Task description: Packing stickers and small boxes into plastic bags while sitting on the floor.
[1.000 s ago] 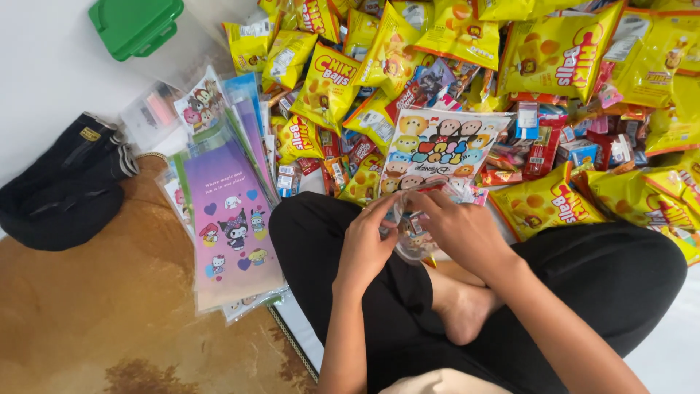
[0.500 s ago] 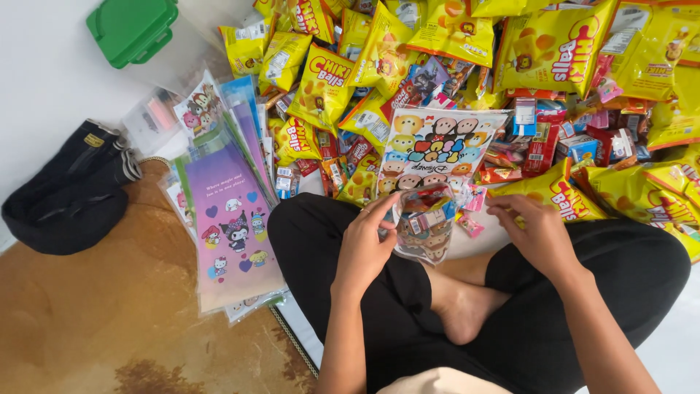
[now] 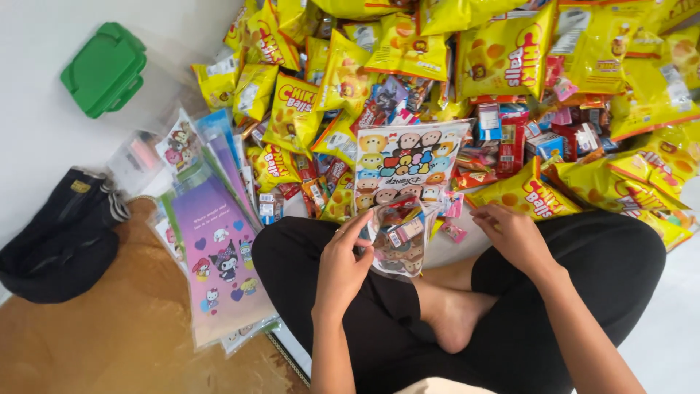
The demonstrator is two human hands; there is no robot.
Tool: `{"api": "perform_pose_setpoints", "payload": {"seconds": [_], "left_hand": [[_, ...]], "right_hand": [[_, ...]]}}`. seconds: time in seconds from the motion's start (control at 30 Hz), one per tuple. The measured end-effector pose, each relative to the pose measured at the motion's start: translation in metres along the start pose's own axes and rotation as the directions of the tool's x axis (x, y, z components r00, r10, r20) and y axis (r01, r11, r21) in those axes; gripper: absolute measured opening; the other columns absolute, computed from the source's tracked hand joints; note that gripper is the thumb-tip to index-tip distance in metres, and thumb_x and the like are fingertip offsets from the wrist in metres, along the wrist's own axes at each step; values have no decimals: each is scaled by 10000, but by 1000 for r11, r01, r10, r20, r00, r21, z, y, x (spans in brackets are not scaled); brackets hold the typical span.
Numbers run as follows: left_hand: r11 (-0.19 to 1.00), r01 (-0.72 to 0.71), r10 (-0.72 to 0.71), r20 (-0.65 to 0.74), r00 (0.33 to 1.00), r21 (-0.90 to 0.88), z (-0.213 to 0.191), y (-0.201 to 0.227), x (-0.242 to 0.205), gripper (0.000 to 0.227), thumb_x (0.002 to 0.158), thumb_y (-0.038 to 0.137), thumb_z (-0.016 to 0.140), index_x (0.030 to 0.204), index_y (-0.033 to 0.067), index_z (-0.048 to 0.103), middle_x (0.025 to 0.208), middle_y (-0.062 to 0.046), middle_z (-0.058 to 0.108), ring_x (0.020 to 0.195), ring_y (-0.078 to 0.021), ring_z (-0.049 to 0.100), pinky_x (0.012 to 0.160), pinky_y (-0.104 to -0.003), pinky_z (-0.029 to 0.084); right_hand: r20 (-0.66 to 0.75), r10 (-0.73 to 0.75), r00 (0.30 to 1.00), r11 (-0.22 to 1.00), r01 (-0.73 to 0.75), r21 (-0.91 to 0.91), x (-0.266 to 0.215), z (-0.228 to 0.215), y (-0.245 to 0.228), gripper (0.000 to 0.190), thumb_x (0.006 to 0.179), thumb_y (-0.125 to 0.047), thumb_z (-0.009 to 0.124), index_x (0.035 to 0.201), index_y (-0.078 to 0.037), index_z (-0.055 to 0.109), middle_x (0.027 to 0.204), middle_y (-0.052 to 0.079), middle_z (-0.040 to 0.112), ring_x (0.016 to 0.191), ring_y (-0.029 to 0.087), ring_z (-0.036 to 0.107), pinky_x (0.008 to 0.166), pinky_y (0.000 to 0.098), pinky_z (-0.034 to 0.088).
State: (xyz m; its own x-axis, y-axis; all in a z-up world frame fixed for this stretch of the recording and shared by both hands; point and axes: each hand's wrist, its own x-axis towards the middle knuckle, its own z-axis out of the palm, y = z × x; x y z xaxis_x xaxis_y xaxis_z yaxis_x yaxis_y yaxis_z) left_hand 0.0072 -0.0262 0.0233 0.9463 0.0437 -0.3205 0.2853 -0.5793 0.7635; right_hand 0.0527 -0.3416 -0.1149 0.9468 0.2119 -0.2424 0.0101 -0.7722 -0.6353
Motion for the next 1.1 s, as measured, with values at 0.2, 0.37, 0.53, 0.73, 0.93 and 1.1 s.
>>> {"api": "perform_pose_setpoints", "payload": {"seconds": [0.2,0.37,0.53,0.73,0.93,1.1], "left_hand": [[1000,16,-16,2,1000,9,3,0,0,662,857,-41,628,1477,188,581,1452,-105,611,1015,-250,761,764,-322,640],[1000,-4,4,-11,1000,21,3,-2,-3,656,848,-35,636,1461,194,591,1443,-100,619,1017,-252,759,750,-348,647],[1000,2,-2,-10,1000,6,1,-2,-6,659,851,-41,632,1468,187,589,1440,-106,624,1020,-243,756,749,-332,642],[1000,-3,3,-5,1000,-7,-1,-1,-9,657,862,-45,628,1475,186,585,1437,-96,628,1021,-224,750,753,-314,635],[1000,-4,4,1,1000,-3,-1,-5,-9,657,858,-39,635,1473,189,585,1438,-85,628,1023,-224,749,772,-334,634],[1000,5,-5,13,1000,10,-1,-4,-7,671,854,-33,634,1478,205,576,1449,-83,618,1028,-241,752,790,-363,633]], "right_hand": [[-10,-12,1000,999,13,42,-1,1,1,185,952,-229,695,1115,-158,743,1021,102,789,937,356,753,797,468,589],[91,17,996,998,-22,54,-4,11,-5,211,939,-233,705,1141,-177,730,1037,77,786,946,298,767,791,429,605],[124,22,992,999,-26,33,-9,10,-15,202,953,-241,691,1144,-184,729,1041,61,787,955,284,770,799,426,610],[167,-10,986,1000,7,17,-3,15,-11,239,943,-210,691,1174,-155,719,1042,78,786,939,285,777,819,422,619],[191,-29,981,999,26,20,6,20,-13,270,937,-187,688,1195,-109,705,1055,119,776,960,317,770,832,443,614],[122,-38,992,998,44,-45,19,40,6,238,910,-164,714,1138,-95,715,1082,152,749,983,348,756,822,467,613]]}}
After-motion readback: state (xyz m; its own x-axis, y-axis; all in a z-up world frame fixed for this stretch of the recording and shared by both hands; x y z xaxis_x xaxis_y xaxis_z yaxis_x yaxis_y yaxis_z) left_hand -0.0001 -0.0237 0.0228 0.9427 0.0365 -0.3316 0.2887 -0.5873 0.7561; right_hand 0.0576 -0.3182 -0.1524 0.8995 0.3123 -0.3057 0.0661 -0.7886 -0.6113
